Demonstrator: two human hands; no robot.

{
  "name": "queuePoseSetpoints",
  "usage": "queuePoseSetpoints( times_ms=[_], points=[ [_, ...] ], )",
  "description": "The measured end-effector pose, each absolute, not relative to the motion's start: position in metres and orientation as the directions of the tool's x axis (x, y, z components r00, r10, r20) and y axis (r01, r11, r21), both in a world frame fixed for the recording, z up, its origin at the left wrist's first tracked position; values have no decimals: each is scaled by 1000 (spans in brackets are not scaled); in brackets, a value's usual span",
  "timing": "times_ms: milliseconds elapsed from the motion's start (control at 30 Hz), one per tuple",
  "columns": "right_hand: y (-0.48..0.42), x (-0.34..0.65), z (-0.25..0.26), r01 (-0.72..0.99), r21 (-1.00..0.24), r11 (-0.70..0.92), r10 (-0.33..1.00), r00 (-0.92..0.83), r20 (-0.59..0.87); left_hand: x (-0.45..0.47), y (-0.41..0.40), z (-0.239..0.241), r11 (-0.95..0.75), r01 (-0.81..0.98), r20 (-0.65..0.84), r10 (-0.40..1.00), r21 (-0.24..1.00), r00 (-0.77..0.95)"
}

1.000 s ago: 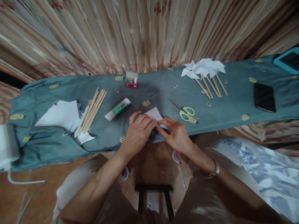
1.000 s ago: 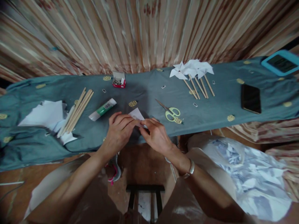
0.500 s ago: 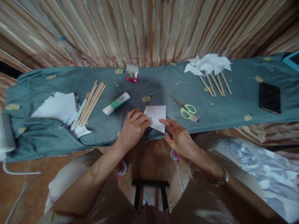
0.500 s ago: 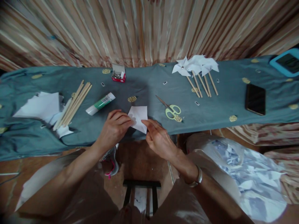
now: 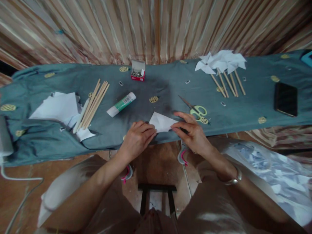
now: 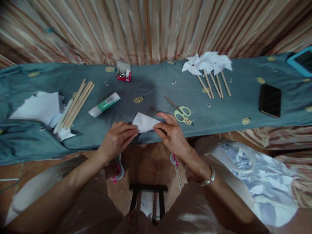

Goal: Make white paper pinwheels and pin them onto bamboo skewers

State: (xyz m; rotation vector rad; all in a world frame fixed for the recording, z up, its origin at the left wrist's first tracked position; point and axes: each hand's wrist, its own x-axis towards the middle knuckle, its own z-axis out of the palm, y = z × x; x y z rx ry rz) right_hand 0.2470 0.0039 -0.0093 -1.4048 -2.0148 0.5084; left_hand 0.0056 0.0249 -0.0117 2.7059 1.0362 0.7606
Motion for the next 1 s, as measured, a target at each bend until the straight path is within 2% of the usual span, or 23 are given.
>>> queuePoseSetpoints(
  times_ms=[167, 367, 567, 767, 1000],
  points=[
    [16, 243, -15, 583, -763, 279, 960, -198, 200, 5, 24, -13, -649, 572, 360, 758, 501, 544],
    [27, 238, -13, 603, -778, 177, 981, -167, 94, 5, 25, -13, -547, 599, 278, 829, 585, 485],
    [36, 233, -10, 630, -761, 153, 983, -174, 54, 3, 26, -14, -478, 636, 217, 868, 605, 446],
    [42, 227, -11, 661, -737, 143, 987, -146, 60, 4, 25, -12, -333, 666, 106, 928, 667, 358],
    [47, 222, -7, 684, -720, 117, 991, -130, 38, 1, 26, -10, -391, 700, 119, 907, 597, 405]
  ],
)
